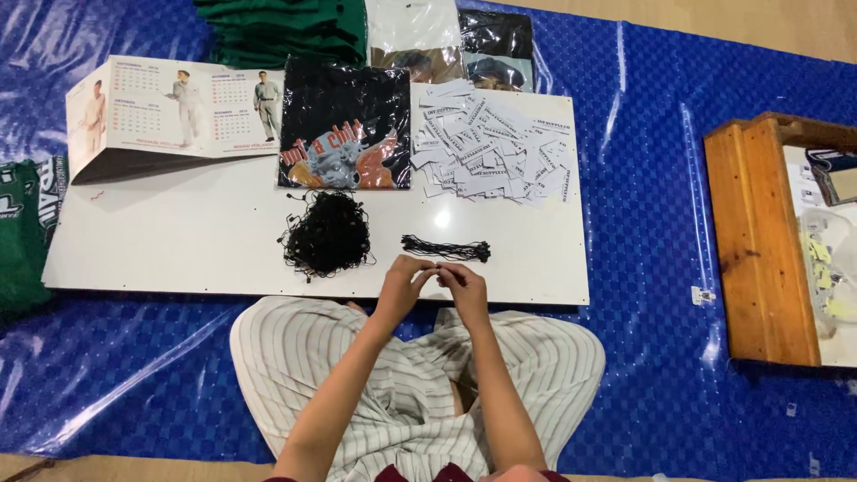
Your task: Sorting and aligning individual black strings from a pile into a neat row on a flat surface.
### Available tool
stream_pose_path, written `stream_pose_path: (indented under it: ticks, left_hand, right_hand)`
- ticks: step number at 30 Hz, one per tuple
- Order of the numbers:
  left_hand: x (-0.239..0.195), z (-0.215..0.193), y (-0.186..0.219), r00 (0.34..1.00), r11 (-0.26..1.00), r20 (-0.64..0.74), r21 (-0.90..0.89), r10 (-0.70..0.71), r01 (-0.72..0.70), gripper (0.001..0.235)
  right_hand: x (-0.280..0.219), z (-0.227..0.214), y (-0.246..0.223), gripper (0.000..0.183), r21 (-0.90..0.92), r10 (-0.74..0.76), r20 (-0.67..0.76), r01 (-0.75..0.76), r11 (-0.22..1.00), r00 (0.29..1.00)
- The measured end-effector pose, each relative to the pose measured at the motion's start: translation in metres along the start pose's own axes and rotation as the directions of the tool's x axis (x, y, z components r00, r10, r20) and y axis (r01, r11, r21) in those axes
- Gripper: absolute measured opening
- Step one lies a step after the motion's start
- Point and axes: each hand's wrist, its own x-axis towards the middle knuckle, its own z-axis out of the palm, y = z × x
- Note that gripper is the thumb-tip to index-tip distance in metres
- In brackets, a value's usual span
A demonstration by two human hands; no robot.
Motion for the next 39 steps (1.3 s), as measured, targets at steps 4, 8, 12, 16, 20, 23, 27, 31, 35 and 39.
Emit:
stream_pose_path:
  ticks: [4,8,12,16,20,23,27,31,35,39]
  left_hand:
    - [-0.005,0.009,0.000,0.996,0.996,0.059,0.054,0.069,-0.072,0.011]
    - [-0.004,0.013,0.002,0.984,0.973,0.112,0.171,0.137,-0.155,0.009]
    - [0.004,0.010,-0.015,0.979,0.925,0.173,0.343,0.111,-0.165,0.009]
    - [0.020,0.003,-0.064,0.984,0.904,0.177,0.421,-0.001,-0.075,0.013]
    - [0.037,-0.009,-0.075,0.994,0.843,0.104,0.532,0.023,-0.075,0.012]
    - [0.046,-0.008,-0.080,0.996,0.820,0.085,0.567,0.029,-0.072,0.011]
    - [0.048,-0.001,-0.083,0.998,0.765,0.054,0.644,-0.011,-0.027,0.014]
    - [0.048,0.005,-0.086,0.996,0.725,0.058,0.689,-0.067,0.008,0.013]
    - [0.045,0.011,-0.099,0.998,0.698,0.028,0.716,-0.048,0.013,0.009]
    - [0.046,0.014,-0.101,0.999,0.672,0.021,0.740,-0.035,0.008,0.009]
  right_hand:
    - [-0.011,-0.008,-0.007,0.016,-0.041,0.009,-0.018,-0.009,0.999,1.000]
    - [-0.006,-0.019,0.009,0.014,-0.061,0.026,-0.041,-0.028,0.998,0.999]
    - [0.007,-0.042,0.008,0.013,-0.173,0.009,-0.157,-0.037,0.984,0.987]
    - [0.035,-0.083,0.037,0.017,-0.196,0.021,-0.314,-0.087,0.977,0.949]
    - [0.053,-0.098,0.047,0.017,-0.310,-0.036,-0.362,-0.084,0.947,0.931]
    - [0.071,-0.101,0.074,0.018,-0.427,-0.079,-0.350,-0.084,0.900,0.933]
    - [0.081,-0.090,0.077,0.008,-0.611,-0.192,-0.334,-0.057,0.790,0.923]
    - [0.098,-0.094,0.113,0.022,-0.604,0.020,-0.420,-0.296,0.740,0.907]
    - [0.096,-0.094,0.113,0.020,-0.620,0.103,-0.461,-0.404,0.672,0.881]
    - [0.098,-0.094,0.115,0.021,-0.630,0.139,-0.467,-0.439,0.641,0.873]
